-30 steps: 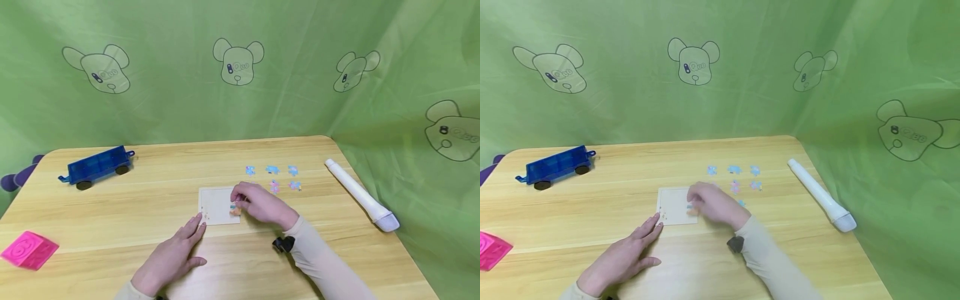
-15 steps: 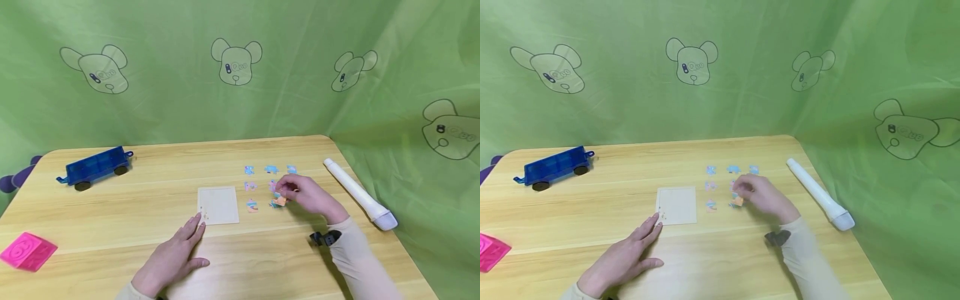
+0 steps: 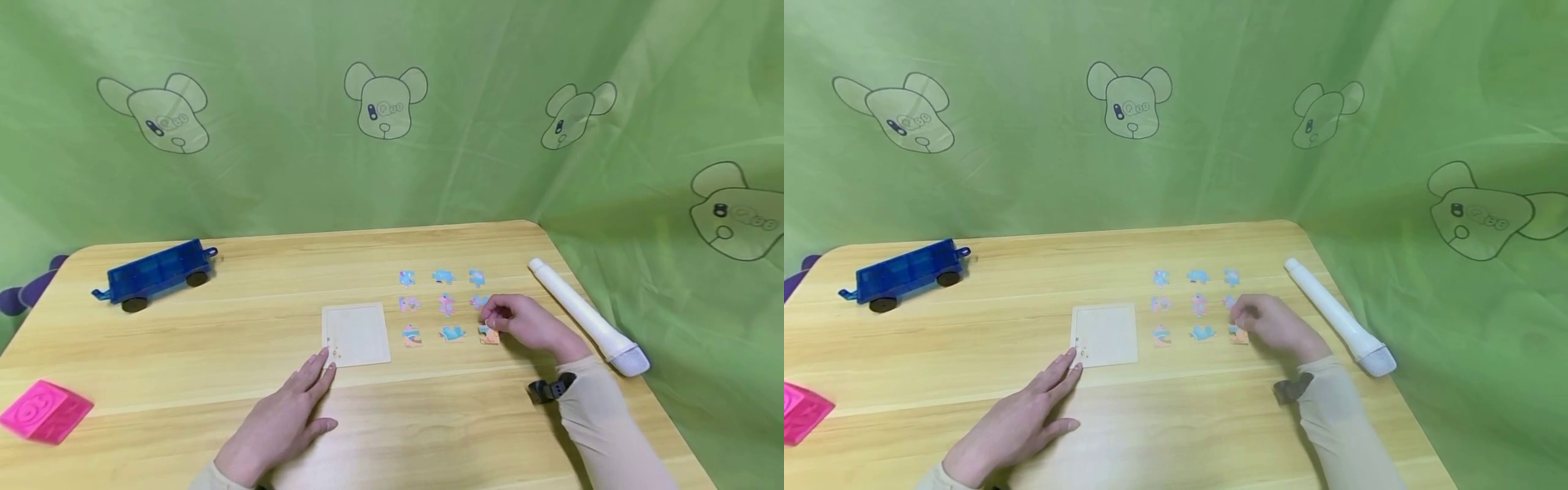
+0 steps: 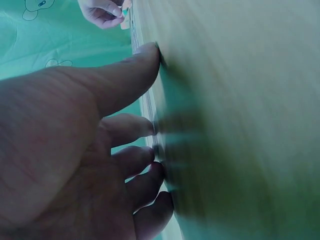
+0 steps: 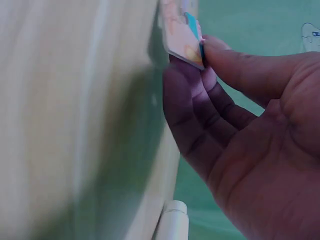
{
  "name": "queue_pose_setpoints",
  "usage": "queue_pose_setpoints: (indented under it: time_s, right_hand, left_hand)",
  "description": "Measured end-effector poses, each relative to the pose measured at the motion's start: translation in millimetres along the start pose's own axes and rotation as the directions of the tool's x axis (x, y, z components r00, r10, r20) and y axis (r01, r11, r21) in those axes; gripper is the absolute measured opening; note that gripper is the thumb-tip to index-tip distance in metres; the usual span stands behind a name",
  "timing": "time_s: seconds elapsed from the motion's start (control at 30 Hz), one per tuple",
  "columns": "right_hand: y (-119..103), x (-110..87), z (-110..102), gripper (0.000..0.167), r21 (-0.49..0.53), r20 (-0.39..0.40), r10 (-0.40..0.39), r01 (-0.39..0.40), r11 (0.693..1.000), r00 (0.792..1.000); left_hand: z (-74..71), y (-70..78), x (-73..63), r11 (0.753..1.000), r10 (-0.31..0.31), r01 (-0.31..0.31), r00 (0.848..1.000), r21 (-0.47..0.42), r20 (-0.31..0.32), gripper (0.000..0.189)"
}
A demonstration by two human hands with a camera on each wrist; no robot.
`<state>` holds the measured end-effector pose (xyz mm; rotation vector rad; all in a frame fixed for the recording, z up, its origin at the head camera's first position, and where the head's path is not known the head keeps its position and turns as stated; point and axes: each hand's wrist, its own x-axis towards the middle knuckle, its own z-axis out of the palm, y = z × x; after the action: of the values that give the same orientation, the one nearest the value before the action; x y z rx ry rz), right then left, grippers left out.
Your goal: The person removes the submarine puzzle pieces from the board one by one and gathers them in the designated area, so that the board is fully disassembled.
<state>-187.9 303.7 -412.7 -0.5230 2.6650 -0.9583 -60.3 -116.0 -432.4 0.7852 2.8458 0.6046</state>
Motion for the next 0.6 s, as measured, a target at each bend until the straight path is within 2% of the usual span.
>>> queue_pose_setpoints:
  time_s: [0.3,0.6]
  right_hand:
    - [6.3,3.1,4.1,0.010,-0.022,-0.004,0.050,-0.050,0.998,0.999]
    - [1.9,-3.7,8.7,0.013,-0.055,-0.052,0.082,-0.085,0.995,0.995]
  left_hand:
    - [0.7,-0.5,0.3,1.000,-0.006,0.006,1.000,0.000,0.022,0.078]
    - [2.6,-1.3,0.0,1.000,0.009,-0.009,1.000,-0.003,0.029,0.078]
